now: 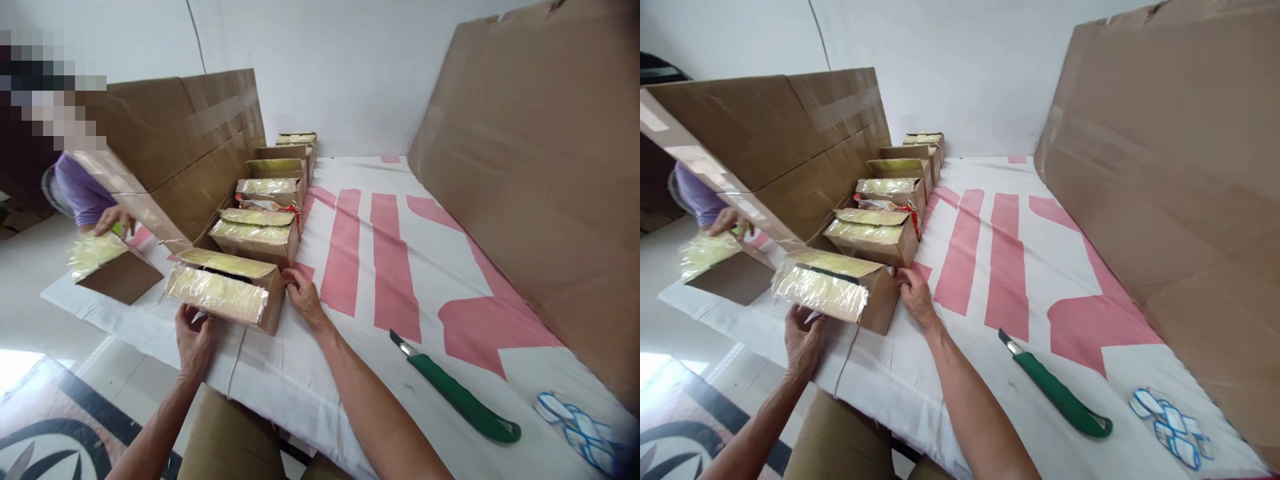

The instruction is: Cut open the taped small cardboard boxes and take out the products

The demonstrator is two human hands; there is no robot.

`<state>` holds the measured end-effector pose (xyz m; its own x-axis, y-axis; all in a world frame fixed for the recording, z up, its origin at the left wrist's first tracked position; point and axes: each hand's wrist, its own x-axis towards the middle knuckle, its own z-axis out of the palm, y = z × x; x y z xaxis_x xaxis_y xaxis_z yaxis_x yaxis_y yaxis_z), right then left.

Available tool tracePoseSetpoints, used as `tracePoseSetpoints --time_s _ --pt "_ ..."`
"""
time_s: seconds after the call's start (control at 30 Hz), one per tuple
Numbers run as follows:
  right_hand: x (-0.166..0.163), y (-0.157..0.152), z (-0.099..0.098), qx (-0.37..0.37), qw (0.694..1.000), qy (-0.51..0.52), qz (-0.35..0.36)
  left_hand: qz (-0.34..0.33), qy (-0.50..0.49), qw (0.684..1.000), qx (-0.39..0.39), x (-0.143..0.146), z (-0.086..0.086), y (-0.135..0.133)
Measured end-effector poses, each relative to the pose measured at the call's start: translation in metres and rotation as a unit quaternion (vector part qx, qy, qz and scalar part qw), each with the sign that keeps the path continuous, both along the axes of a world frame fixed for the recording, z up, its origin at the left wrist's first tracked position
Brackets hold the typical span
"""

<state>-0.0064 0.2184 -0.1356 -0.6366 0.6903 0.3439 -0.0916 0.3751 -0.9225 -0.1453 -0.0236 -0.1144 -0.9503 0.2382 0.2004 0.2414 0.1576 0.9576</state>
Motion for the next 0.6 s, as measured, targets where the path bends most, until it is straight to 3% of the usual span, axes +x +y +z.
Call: tracePoseSetpoints --time_s 0.37,0.6 --pt "0.003 0.004 0.013 -0.045 0.998 0.005 -0.034 -0.006 0.029 0.998 0.052 -0.007 -0.008 0.006" --pt "0.058 -0.029 0.033 -0.051 0.996 -0.027 -0.064 -0.02 0.035 0.997 0.073 -0.008 -0.009 0.008"
